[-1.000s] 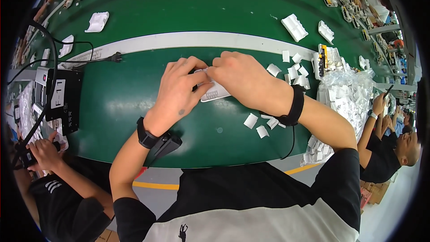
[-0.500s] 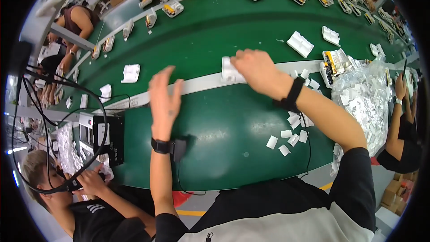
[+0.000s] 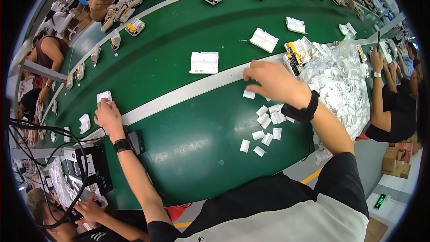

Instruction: The person picks up a white plastic housing and applies small white adhesive strips into it by hand before placing the unit onto the green conveyor belt.

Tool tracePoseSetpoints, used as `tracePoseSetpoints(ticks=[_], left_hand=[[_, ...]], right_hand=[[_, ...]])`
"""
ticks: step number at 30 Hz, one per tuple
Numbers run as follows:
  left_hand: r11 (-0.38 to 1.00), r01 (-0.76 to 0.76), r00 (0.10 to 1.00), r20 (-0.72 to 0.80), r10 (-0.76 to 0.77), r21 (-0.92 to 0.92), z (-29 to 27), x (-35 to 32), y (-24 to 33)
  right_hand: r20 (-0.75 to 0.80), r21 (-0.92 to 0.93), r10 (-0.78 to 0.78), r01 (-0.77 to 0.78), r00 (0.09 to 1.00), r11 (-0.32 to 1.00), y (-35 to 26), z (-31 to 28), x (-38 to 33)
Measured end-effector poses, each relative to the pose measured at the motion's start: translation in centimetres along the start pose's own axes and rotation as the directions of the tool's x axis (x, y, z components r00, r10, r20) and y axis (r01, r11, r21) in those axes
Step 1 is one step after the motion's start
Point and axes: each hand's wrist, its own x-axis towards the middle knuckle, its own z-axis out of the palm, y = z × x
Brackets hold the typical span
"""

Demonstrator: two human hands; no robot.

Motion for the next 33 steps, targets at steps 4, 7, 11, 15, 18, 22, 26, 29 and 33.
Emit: tracePoseSetpoints(ticks=[4,7,11,15,18,22,26,29,33], left_hand=[[0.987,-0.091,0.995,0.014,0.094,-0.136,-3.0,-1.3,4.3],[0.919,-0.23,0.963,0.061,0.262,-0.321,-7.6,-5.1,9.7],[0.837,-0.348,0.873,0.181,0.454,-0.423,-11.4,-10.4,14.8],[0.715,-0.403,0.85,0.057,0.524,-0.572,-10.7,-12.7,17.6],[0.575,-0.125,0.839,0.224,0.496,-0.808,-11.8,-12.6,18.4],[0.471,-0.389,0.822,-0.068,0.565,-0.792,-10.8,-10.8,16.7],[0.451,-0.557,0.663,-0.047,0.747,-0.698,-10.2,-9.8,14.8],[0.472,-0.514,0.641,0.045,0.766,-0.716,-10.1,-9.9,14.7],[0.482,-0.537,0.627,0.055,0.777,-0.693,-9.7,-10.8,14.9]], right_hand=[[0.025,-0.092,-0.102,0.104,0.994,0.99,1.1,2.8,-1.4],[0.036,-0.111,-0.087,0.091,0.996,0.99,0.5,3.0,-0.9],[0.22,-0.107,-0.09,0.115,0.971,0.988,-1.9,0.7,0.2],[0.221,-0.176,-0.221,0.261,0.95,0.949,-2.4,1.1,-0.1],[0.102,-0.181,-0.301,0.315,0.948,0.932,-3.0,3.0,-0.1],[-0.061,-0.026,-0.296,0.295,0.953,0.955,-3.8,5.5,1.0],[-0.046,0.152,-0.243,0.248,0.969,0.957,-4.0,5.6,1.6],[0.0,0.196,-0.22,0.216,0.975,0.957,-4.1,4.7,1.9],[-0.142,0.223,-0.248,0.275,0.958,0.935,-5.1,3.3,3.2]])
